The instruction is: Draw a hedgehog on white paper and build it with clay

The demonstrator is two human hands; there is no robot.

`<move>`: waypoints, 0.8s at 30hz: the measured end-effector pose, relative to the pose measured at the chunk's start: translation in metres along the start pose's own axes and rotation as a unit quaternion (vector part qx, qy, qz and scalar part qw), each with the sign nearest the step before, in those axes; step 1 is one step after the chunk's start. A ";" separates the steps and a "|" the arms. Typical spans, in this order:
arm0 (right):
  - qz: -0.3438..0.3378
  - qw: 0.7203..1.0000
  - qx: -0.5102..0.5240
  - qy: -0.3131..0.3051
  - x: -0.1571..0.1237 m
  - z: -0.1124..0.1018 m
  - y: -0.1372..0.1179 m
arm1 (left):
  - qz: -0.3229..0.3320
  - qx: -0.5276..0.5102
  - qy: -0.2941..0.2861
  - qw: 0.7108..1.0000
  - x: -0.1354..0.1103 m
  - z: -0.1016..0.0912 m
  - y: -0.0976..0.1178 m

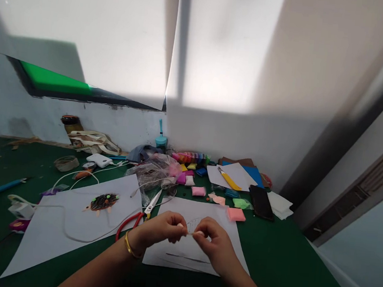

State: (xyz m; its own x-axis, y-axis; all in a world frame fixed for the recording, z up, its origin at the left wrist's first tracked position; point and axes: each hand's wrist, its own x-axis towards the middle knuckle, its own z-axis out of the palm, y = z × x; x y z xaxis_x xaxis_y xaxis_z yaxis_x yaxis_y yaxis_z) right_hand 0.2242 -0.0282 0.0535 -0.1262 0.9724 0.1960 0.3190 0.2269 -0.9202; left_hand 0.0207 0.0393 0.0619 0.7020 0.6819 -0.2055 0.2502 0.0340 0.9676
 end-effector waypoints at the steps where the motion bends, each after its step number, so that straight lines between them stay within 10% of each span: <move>1: 0.019 0.999 0.024 0.025 0.002 -0.002 0.004 | 0.008 0.041 0.035 0.999 0.001 -0.006 0.001; 10: 0.185 0.976 0.059 0.098 0.010 -0.018 0.043 | 0.038 0.499 0.200 0.842 0.012 -0.036 -0.020; 24: 0.212 0.972 0.054 0.083 0.014 -0.023 0.048 | 0.019 0.561 0.231 0.795 0.021 -0.033 -0.032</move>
State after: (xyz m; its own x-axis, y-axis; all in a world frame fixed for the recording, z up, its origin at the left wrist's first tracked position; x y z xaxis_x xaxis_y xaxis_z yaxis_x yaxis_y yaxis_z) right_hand 0.2598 -0.0028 0.0199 0.1524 0.9745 -0.1648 0.2083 -0.1947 -0.9585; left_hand 0.0058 0.0765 0.0316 0.4677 0.8715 0.1475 0.8540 -0.4886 0.1788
